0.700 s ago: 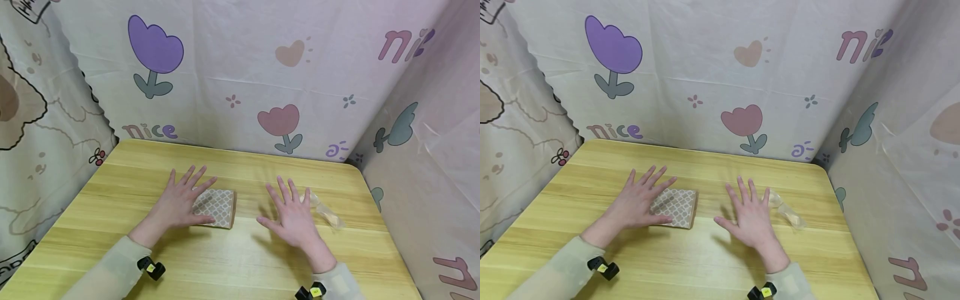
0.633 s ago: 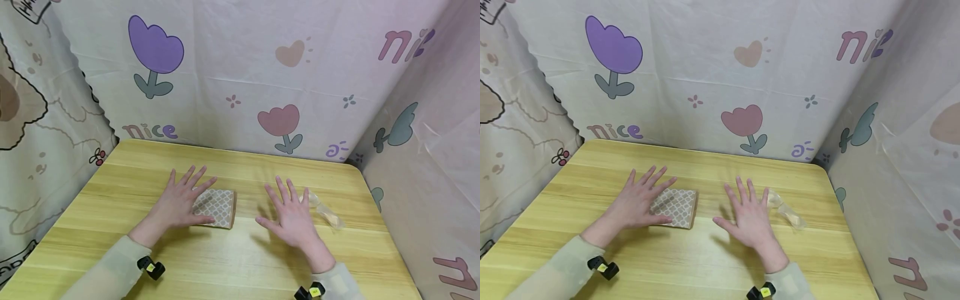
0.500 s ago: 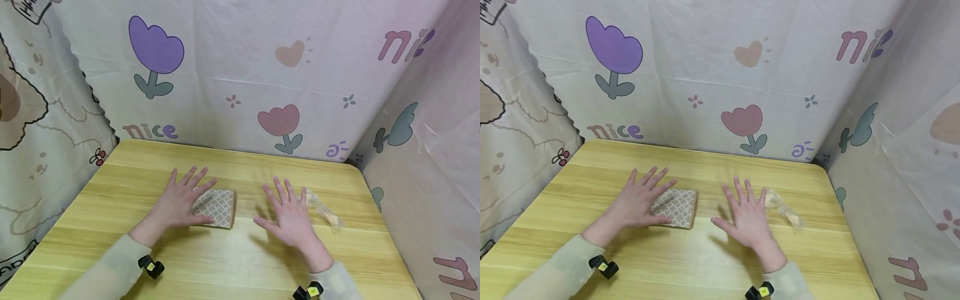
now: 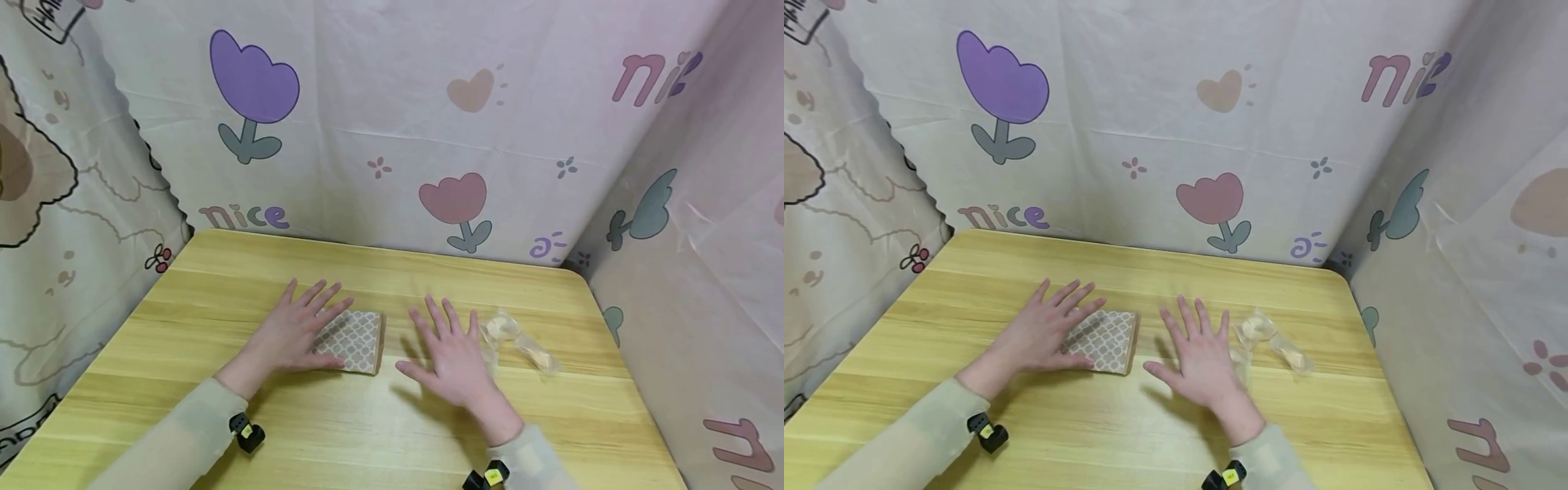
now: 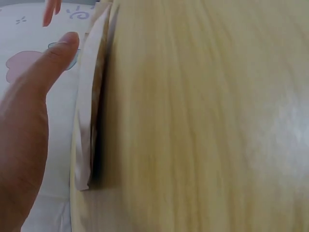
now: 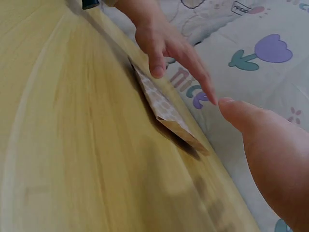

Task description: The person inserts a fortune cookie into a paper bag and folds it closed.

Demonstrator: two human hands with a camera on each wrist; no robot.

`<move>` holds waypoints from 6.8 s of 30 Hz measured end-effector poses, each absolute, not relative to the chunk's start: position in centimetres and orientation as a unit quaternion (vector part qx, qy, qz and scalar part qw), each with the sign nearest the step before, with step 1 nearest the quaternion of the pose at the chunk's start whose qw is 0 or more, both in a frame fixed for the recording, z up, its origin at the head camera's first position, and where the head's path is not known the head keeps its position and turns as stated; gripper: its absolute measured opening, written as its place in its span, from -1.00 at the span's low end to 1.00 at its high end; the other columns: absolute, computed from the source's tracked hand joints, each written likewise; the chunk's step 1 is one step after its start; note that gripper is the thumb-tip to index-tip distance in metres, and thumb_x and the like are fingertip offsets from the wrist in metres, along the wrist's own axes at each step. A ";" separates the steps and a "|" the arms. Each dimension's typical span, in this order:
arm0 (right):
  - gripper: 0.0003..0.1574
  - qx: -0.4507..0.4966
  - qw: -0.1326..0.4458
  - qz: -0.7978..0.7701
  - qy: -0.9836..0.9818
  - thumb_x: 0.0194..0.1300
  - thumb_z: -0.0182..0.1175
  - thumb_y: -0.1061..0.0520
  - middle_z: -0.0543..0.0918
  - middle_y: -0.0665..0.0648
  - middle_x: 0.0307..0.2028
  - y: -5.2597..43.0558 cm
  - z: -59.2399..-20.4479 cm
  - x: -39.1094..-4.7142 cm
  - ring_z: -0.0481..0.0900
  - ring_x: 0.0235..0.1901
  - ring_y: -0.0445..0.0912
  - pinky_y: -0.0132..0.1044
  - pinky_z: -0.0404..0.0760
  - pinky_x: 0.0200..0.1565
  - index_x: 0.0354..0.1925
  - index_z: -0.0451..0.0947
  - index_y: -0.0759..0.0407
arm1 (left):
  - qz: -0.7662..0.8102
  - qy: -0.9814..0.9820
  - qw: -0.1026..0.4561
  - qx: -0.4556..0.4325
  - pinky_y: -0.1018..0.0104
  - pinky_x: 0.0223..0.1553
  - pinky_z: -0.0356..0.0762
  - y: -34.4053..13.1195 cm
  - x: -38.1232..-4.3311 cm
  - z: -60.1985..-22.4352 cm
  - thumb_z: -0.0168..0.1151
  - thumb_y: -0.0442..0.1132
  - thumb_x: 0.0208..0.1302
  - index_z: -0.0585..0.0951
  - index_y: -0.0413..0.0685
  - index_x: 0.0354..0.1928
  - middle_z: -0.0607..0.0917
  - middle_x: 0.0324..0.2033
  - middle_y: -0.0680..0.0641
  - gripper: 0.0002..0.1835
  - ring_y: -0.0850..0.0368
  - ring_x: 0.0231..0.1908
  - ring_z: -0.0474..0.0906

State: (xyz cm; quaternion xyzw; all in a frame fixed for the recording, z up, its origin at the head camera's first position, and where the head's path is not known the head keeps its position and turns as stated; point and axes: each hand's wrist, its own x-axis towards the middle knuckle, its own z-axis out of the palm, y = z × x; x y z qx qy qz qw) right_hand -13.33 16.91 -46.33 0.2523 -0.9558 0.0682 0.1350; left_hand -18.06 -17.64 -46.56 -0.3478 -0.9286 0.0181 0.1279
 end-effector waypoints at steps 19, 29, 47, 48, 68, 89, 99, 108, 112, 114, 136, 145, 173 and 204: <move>0.16 0.282 0.105 0.072 -0.951 0.40 -0.07 -0.68 -0.04 0.11 0.68 13.3 -48.1 -14.4 0.11 0.57 0.31 0.63 0.00 0.38 0.68 0.13 -0.11 | -0.023 -0.931 0.076 -0.357 -0.43 0.50 0.02 -17.7 -18.7 -48.3 -0.08 0.81 0.09 0.17 0.05 0.68 0.25 0.60 -0.12 0.31 -0.20 0.56 0.16; 0.05 0.298 0.087 0.081 -0.947 0.48 0.00 -0.56 0.16 0.18 0.64 12.6 -48.9 -14.9 0.13 0.56 0.31 0.63 0.03 0.37 0.65 0.21 -0.04 | -0.021 -0.931 0.055 -0.361 -0.41 0.51 0.01 -17.3 -18.5 -48.4 -0.08 0.79 0.12 0.18 -0.02 0.67 0.25 0.60 -0.10 0.31 -0.16 0.57 0.16; -0.04 0.291 0.044 0.087 -0.952 0.55 -0.08 -0.50 0.19 0.07 0.63 12.8 -49.5 -14.8 0.14 0.58 0.19 0.60 -0.05 0.40 0.65 0.21 -0.06 | -0.032 -0.933 0.020 -0.359 -0.41 0.51 0.00 -17.0 -18.2 -48.4 0.00 0.76 0.13 0.27 -0.11 0.63 0.35 0.56 -0.14 0.30 -0.18 0.53 0.24; -0.05 0.291 0.044 0.088 -0.952 0.55 -0.07 -0.50 0.19 0.06 0.63 12.9 -49.5 -14.7 0.14 0.57 0.18 0.60 -0.05 0.41 0.65 0.22 -0.06 | -0.033 -0.933 0.019 -0.358 -0.41 0.51 0.00 -17.0 -18.2 -48.4 0.00 0.76 0.13 0.27 -0.11 0.63 0.35 0.55 -0.14 0.29 -0.18 0.53 0.24; -0.08 0.299 0.020 0.072 -0.951 0.60 -0.14 -0.47 0.15 0.00 0.64 13.2 -50.0 -15.0 0.09 0.60 0.08 0.55 -0.11 0.45 0.65 0.21 -0.02 | -0.036 -0.935 -0.001 -0.352 -0.38 0.51 0.03 -17.0 -18.6 -48.6 0.00 0.78 0.10 0.26 -0.08 0.64 0.35 0.55 -0.10 0.32 -0.14 0.51 0.27; -0.07 0.289 -0.002 0.099 -0.952 0.61 -0.13 -0.47 0.12 -0.03 0.65 13.1 -50.0 -15.0 0.04 0.62 0.05 0.54 -0.09 0.45 0.66 0.19 0.00 | -0.124 -0.938 -0.031 -0.322 -0.23 0.56 0.03 -17.1 -18.8 -48.3 0.25 0.71 0.01 0.32 -0.02 0.61 0.41 0.51 -0.08 0.29 -0.10 0.49 0.29; -0.06 0.287 0.004 0.093 -0.953 0.60 -0.15 -0.48 0.15 -0.03 0.64 13.0 -49.9 -15.0 0.06 0.61 0.05 0.54 -0.04 0.44 0.64 0.22 0.01 | -0.161 -0.933 -0.015 -0.322 -0.19 0.57 0.02 -17.4 -19.0 -48.6 0.35 0.65 0.00 0.39 -0.01 0.57 0.48 0.46 -0.07 0.23 -0.07 0.46 0.34; -0.06 0.288 0.003 0.089 -0.953 0.60 -0.15 -0.48 0.14 -0.04 0.65 13.1 -50.0 -15.1 0.06 0.61 0.06 0.54 -0.03 0.44 0.65 0.22 0.00 | -0.160 -0.930 -0.004 -0.330 -0.18 0.57 0.01 -17.5 -19.0 -48.9 0.35 0.68 -0.06 0.38 -0.02 0.58 0.49 0.45 -0.06 0.28 -0.05 0.46 0.34; -0.06 0.288 0.005 0.090 -0.953 0.60 -0.15 -0.49 0.14 -0.04 0.65 13.1 -50.0 -15.2 0.06 0.61 0.05 0.55 -0.02 0.44 0.64 0.23 0.00 | -0.154 -0.930 0.001 -0.334 -0.17 0.57 0.02 -17.6 -19.0 -49.0 0.37 0.69 -0.10 0.38 0.00 0.58 0.49 0.45 -0.05 0.30 -0.05 0.46 0.34; -0.05 0.288 0.005 0.091 -0.953 0.59 -0.16 -0.49 0.14 -0.04 0.65 13.1 -50.1 -15.2 0.06 0.61 0.05 0.54 -0.03 0.44 0.64 0.23 0.00 | -0.152 -0.931 0.002 -0.333 -0.17 0.57 0.03 -17.7 -19.0 -49.0 0.37 0.69 -0.11 0.38 0.01 0.58 0.48 0.46 -0.05 0.31 -0.04 0.46 0.34; -0.07 0.288 0.001 0.092 -0.953 0.60 -0.15 -0.47 0.15 -0.05 0.64 13.1 -50.1 -15.1 0.06 0.62 0.03 0.53 -0.03 0.44 0.65 0.22 -0.02 | -0.214 -0.918 0.027 -0.333 -0.12 0.44 0.32 -17.6 -19.3 -49.0 0.53 0.53 -0.07 0.62 0.07 0.36 0.67 0.25 0.03 0.03 -0.04 0.29 0.51; -0.08 0.291 0.004 0.111 -0.950 0.59 -0.08 -0.46 0.17 -0.05 0.64 13.3 -50.1 -15.2 0.07 0.61 0.04 0.53 -0.05 0.45 0.64 0.23 -0.02 | -0.209 -0.922 0.027 -0.326 -0.26 0.35 0.44 -17.6 -19.0 -48.8 0.51 0.55 -0.06 0.64 0.10 0.37 0.69 0.26 0.02 0.01 -0.32 0.30 0.52; -0.09 0.286 -0.004 0.121 -0.951 0.58 -0.10 -0.47 0.14 -0.09 0.64 13.3 -50.2 -15.1 0.05 0.62 0.00 0.51 -0.07 0.46 0.64 0.24 -0.05 | -0.133 -0.932 -0.013 -0.336 -0.07 0.39 0.42 -16.7 -18.9 -48.0 0.46 0.54 -0.03 0.48 0.03 0.52 0.53 0.33 0.00 0.14 -0.02 0.30 0.47; -0.09 0.287 -0.003 0.134 -0.949 0.57 -0.05 -0.46 0.18 -0.07 0.63 13.5 -50.1 -15.2 0.06 0.61 0.02 0.51 -0.08 0.46 0.63 0.26 -0.04 | -0.216 -0.907 0.013 -0.360 -0.07 0.31 0.54 -17.7 -19.4 -48.3 0.51 0.50 0.00 0.67 0.04 0.34 0.72 0.22 0.02 -0.04 -0.02 0.22 0.63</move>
